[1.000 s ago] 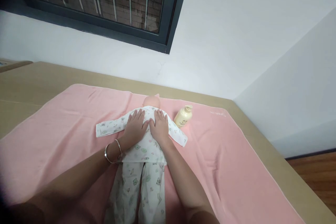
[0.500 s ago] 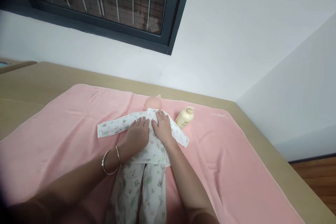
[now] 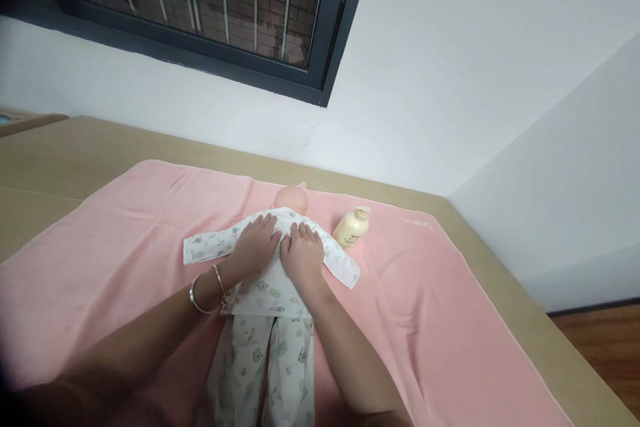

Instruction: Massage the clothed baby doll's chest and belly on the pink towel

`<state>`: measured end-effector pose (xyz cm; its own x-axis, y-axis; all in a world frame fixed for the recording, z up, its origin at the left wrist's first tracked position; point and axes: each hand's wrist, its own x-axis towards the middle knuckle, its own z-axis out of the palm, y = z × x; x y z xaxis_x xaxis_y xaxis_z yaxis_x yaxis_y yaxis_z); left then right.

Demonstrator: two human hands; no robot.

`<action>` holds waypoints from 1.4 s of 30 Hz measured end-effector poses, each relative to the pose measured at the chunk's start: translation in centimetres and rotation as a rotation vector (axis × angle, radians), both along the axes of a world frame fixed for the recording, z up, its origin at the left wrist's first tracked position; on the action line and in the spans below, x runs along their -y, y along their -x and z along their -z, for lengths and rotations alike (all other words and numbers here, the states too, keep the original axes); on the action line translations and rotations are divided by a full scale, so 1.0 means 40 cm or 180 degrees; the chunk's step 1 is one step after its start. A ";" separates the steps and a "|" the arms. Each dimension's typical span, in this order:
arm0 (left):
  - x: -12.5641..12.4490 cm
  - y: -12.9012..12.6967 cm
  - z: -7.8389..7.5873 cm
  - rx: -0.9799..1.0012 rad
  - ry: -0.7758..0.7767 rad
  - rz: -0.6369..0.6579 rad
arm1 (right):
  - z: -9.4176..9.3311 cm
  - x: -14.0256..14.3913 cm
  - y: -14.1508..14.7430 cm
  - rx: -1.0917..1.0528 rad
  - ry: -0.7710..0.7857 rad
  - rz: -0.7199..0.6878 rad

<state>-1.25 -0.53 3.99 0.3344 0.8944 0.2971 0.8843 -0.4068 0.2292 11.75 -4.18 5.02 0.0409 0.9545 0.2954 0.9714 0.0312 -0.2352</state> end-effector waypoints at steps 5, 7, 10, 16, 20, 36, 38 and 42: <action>0.071 -0.023 -0.040 -0.0248 0.0002 0.0088 | 0.016 -0.050 -0.059 -0.0501 0.0235 -0.0293; 0.078 -0.025 -0.047 -0.0221 -0.0004 0.0076 | 0.019 -0.052 -0.059 -0.0449 0.0252 -0.0291; 0.062 -0.021 -0.044 -0.0003 0.0054 0.0035 | 0.017 -0.030 -0.032 -0.0106 0.0195 -0.0157; 0.003 -0.009 0.003 0.0233 0.0001 -0.0061 | -0.001 0.036 0.036 0.0493 -0.0044 0.0099; -0.003 -0.012 0.027 0.0461 -0.0018 -0.0103 | -0.030 0.054 0.036 0.0457 0.0046 -0.0026; 0.012 -0.016 0.048 0.0976 -0.0238 -0.0132 | -0.030 -0.011 -0.045 -0.0844 0.0134 -0.0381; 0.015 -0.016 0.047 0.1045 -0.0244 -0.0166 | -0.052 0.007 -0.044 -0.0897 -0.0206 -0.0404; 0.020 -0.014 0.039 0.1142 -0.0285 -0.0226 | -0.042 0.019 -0.031 -0.0868 -0.0943 -0.0392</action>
<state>-0.67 -1.34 2.41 0.1329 0.8767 0.4623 0.7810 -0.3798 0.4958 13.00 -4.95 6.72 0.0466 0.8325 0.5521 0.8597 0.2480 -0.4465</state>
